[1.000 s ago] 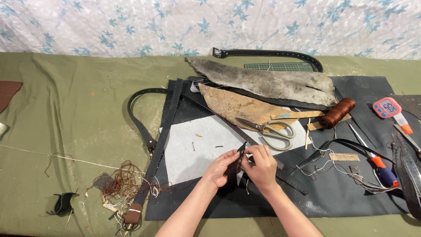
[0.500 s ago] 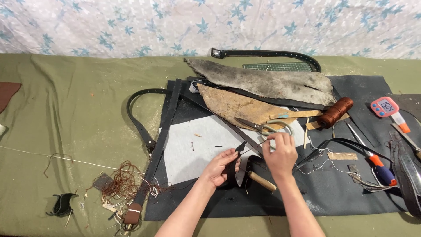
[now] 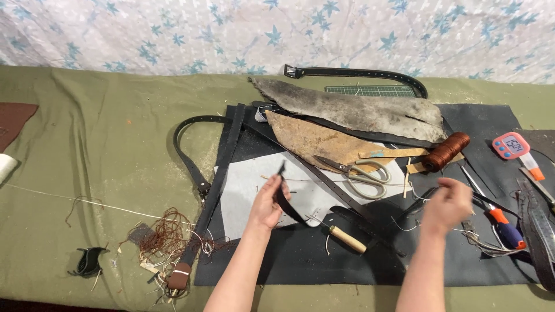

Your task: Fitting and testing a small leather loop onto a leather strap as part of a leatherworking project.

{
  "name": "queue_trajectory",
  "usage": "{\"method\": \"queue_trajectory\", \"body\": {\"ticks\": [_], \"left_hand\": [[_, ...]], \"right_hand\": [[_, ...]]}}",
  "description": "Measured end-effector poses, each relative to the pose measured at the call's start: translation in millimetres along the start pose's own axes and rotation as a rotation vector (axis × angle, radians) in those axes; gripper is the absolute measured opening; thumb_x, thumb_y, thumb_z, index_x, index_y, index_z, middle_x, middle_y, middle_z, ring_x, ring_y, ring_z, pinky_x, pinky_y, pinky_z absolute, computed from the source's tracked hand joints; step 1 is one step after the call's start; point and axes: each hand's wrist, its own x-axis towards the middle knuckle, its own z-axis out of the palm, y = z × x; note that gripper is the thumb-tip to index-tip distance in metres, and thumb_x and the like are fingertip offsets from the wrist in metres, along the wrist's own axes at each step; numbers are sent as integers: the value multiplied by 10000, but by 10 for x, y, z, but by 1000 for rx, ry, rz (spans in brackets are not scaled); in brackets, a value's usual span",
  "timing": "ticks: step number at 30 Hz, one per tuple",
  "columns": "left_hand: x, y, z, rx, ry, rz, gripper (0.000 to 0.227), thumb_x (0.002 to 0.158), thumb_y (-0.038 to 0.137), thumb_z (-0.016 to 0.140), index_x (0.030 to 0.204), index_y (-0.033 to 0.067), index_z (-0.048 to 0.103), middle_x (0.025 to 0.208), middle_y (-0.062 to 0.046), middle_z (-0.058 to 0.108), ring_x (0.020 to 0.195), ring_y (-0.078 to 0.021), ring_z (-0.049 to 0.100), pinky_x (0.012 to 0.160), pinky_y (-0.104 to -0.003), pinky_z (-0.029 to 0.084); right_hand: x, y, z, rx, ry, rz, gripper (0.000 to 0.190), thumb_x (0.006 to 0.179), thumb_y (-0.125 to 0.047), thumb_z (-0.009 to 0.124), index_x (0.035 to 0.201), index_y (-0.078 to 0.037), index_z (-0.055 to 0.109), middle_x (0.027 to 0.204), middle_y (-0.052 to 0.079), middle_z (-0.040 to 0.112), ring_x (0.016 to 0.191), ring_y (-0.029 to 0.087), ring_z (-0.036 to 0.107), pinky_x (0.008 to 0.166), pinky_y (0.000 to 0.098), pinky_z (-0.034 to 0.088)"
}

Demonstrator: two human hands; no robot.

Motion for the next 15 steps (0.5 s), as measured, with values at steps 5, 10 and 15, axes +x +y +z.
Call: {"method": "queue_trajectory", "body": {"ticks": [5, 10, 15], "left_hand": [[48, 91, 2, 72, 171, 239, 43, 967, 137, 702, 968, 157, 663, 790, -23, 670, 695, -118, 648, 634, -246, 545], [-157, -14, 294, 494, 288, 394, 103, 933, 185, 724, 1016, 124, 721, 935, 12, 677, 869, -136, 589, 836, -291, 466], [-238, -136, 398, 640, 246, 520, 82, 907, 131, 796, 984, 121, 771, 790, 13, 644, 779, -73, 557, 710, -212, 484]], "right_hand": [[162, 436, -322, 372, 216, 337, 440, 817, 130, 356, 1054, -59, 676, 1016, 96, 646, 839, 179, 642, 732, 277, 526], [123, -379, -442, 80, 310, -102, 723, 635, 216, 362, 1342, 174, 509, 1311, 291, 467, 1171, 471, 533, 817, 449, 412], [-384, -1794, -86, 675, -472, 80, 286, 949, 14, 611, 1221, -30, 687, 1171, 192, 674, 1190, 359, 628, 1039, 453, 454]]}}
